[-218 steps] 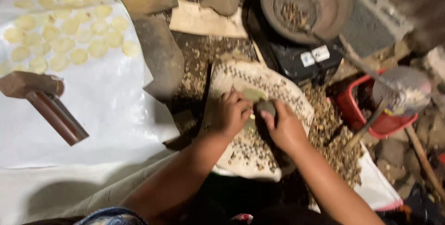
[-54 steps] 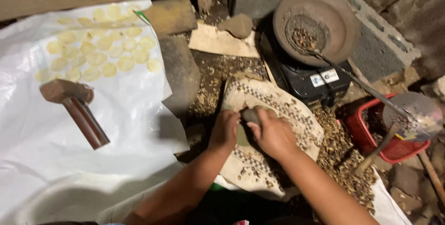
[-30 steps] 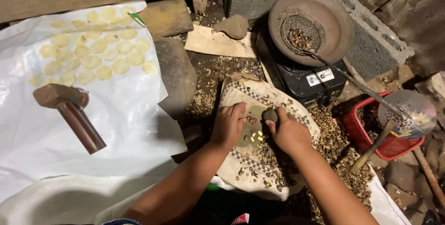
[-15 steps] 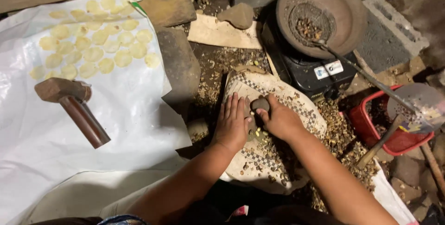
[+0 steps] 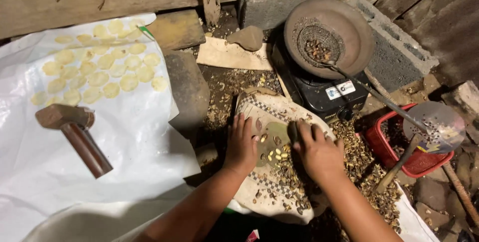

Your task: Manually processing nuts by cracking shells with a stone and flattening kernels with a wooden mallet to make crackers

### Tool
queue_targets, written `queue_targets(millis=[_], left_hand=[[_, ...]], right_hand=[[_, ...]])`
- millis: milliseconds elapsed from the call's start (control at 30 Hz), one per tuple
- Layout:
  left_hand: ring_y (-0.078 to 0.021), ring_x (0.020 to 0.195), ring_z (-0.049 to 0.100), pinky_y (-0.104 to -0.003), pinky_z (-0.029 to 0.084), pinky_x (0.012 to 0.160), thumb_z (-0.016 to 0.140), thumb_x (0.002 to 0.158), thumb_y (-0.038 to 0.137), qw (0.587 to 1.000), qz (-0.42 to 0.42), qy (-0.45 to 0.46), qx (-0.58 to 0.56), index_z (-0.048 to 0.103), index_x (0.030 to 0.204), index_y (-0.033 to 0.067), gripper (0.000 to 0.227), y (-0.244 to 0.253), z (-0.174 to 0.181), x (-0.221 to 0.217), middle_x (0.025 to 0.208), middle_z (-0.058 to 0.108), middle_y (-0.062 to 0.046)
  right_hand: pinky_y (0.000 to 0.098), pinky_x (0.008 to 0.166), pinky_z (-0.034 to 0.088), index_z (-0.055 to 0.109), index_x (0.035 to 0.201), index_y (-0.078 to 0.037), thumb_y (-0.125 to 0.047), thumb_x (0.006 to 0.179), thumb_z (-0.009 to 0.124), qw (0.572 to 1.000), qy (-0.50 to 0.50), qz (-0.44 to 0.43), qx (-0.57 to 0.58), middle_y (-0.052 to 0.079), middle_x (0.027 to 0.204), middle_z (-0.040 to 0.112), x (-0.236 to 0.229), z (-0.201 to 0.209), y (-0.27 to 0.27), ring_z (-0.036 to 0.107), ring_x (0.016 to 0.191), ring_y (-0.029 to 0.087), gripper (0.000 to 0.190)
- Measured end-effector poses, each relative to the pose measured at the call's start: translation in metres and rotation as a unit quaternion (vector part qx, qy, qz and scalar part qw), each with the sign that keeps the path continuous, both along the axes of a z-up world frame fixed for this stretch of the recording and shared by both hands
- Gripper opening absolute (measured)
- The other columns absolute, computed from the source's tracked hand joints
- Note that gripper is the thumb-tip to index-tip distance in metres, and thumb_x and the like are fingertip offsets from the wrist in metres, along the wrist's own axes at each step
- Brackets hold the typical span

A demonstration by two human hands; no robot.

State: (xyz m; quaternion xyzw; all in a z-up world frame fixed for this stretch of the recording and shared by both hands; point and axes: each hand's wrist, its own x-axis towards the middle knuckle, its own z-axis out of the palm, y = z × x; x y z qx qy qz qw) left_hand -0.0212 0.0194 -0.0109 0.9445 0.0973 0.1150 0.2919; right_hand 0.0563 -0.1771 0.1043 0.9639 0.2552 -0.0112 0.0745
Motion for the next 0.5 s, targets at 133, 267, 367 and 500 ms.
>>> queue_targets(millis=[133, 267, 367, 500], left_hand=[[-0.0456, 0.148, 0.034, -0.058, 0.027, 0.119, 0.063, 0.096, 0.030, 0.998, 0.011, -0.034, 0.049, 0.041, 0.150, 0.0029, 0.064, -0.002, 0.012, 0.003, 0.155, 0.040, -0.028], [-0.0429, 0.155, -0.002, -0.062, 0.006, 0.120, 0.045, 0.102, 0.022, 0.987, -0.073, 0.142, 0.012, 0.016, 0.159, -0.0036, 0.069, 0.002, 0.045, 0.006, 0.169, -0.002, -0.028], [-0.0361, 0.152, 0.031, -0.058, 0.003, 0.127, 0.053, 0.078, -0.010, 0.997, -0.046, -0.067, -0.002, 0.061, 0.122, 0.0048, 0.047, -0.010, 0.029, -0.005, 0.147, 0.055, -0.015], [-0.0242, 0.123, 0.055, -0.044, 0.047, 0.101, 0.083, 0.068, 0.017, 0.992, -0.002, -0.125, -0.020, 0.067, 0.077, 0.0246, 0.020, -0.018, 0.008, -0.014, 0.107, 0.070, 0.015]], right_hand=[[0.0560, 0.103, 0.041, 0.050, 0.140, -0.044, -0.056, 0.098, 0.043, 0.979, 0.153, -0.025, -0.135, 0.002, 0.126, 0.062, 0.030, 0.015, 0.016, 0.070, 0.110, 0.032, 0.045], [0.0534, 0.064, 0.055, 0.069, 0.103, -0.004, -0.011, 0.090, 0.054, 0.988, 0.073, 0.089, 0.104, 0.022, 0.090, 0.069, 0.105, -0.021, 0.067, 0.068, 0.070, 0.044, 0.021], [0.0538, 0.066, 0.052, 0.068, 0.099, -0.002, -0.012, 0.089, 0.050, 0.978, 0.105, 0.128, 0.129, 0.024, 0.082, 0.070, 0.164, -0.073, 0.123, 0.066, 0.072, 0.047, 0.023], [0.0502, 0.071, 0.057, 0.073, 0.086, 0.004, -0.011, 0.084, 0.053, 0.984, 0.144, 0.073, 0.071, 0.025, 0.088, 0.074, 0.242, -0.201, 0.163, 0.069, 0.077, 0.045, 0.025]])
